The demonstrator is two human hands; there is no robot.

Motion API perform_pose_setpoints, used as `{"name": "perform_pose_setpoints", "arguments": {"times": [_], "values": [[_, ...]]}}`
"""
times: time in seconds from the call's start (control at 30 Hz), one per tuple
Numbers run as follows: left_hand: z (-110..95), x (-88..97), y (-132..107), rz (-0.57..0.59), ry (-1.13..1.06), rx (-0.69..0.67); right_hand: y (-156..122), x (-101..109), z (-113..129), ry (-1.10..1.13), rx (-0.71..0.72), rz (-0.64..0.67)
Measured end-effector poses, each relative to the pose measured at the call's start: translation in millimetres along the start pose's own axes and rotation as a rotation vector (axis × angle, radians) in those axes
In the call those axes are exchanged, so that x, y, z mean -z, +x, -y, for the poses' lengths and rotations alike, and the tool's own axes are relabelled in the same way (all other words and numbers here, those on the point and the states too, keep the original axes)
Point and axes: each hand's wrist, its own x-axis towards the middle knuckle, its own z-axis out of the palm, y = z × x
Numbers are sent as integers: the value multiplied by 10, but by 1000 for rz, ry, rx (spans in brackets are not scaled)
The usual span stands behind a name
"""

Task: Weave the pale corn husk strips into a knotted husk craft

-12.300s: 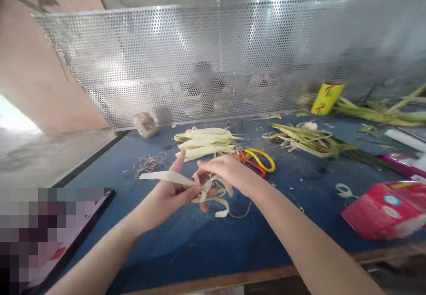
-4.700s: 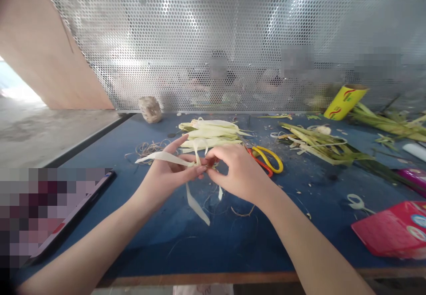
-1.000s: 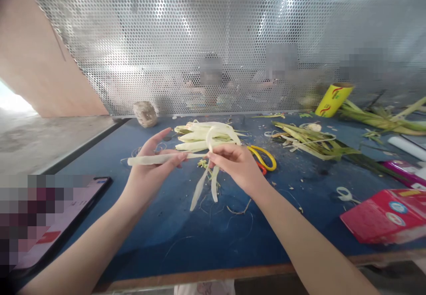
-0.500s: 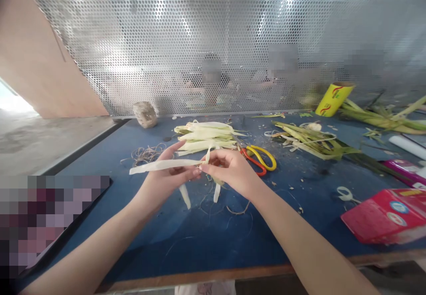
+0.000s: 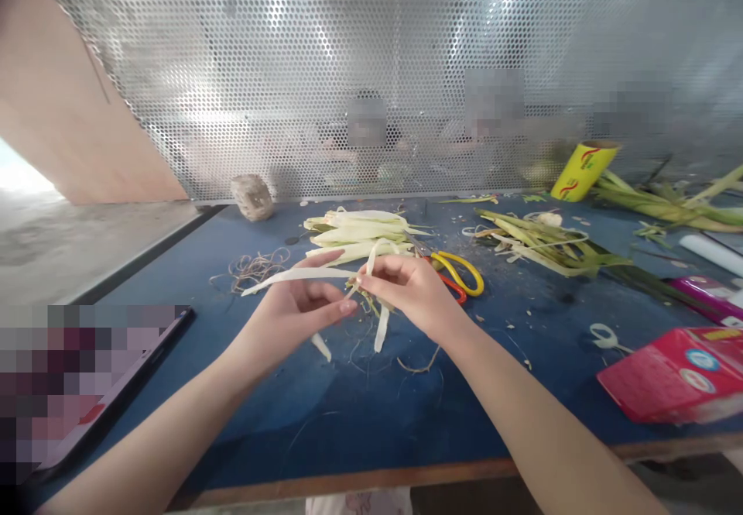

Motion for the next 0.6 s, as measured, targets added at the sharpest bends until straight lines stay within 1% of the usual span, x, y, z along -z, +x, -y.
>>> {"name": "perform_pose_setpoints", "arguments": {"times": [0.07,0.13,0.2,0.3,0.4,0.5,0.6], "values": [[34,-20,7,-5,-17,-29,-4,-10,-35,-4,-10,46],[69,-34,18,-40,-41,-87,-12,-28,-70,-4,-6,100],[88,-37,29,-76,-66,-127,-17,-42,-96,26,17,115],[86,-33,37,-91,-52,-134,-15,-44,-99,86,60,89],[80,-38,40,-63,-24,-144,-8,-40,-77,127,97,37],[86,-53,42,-29,-104,-174,-8,-55,-69,179,112,21],[87,-57,43,-64,-146,-161,-15,-81,-72,175,112,34]]}}
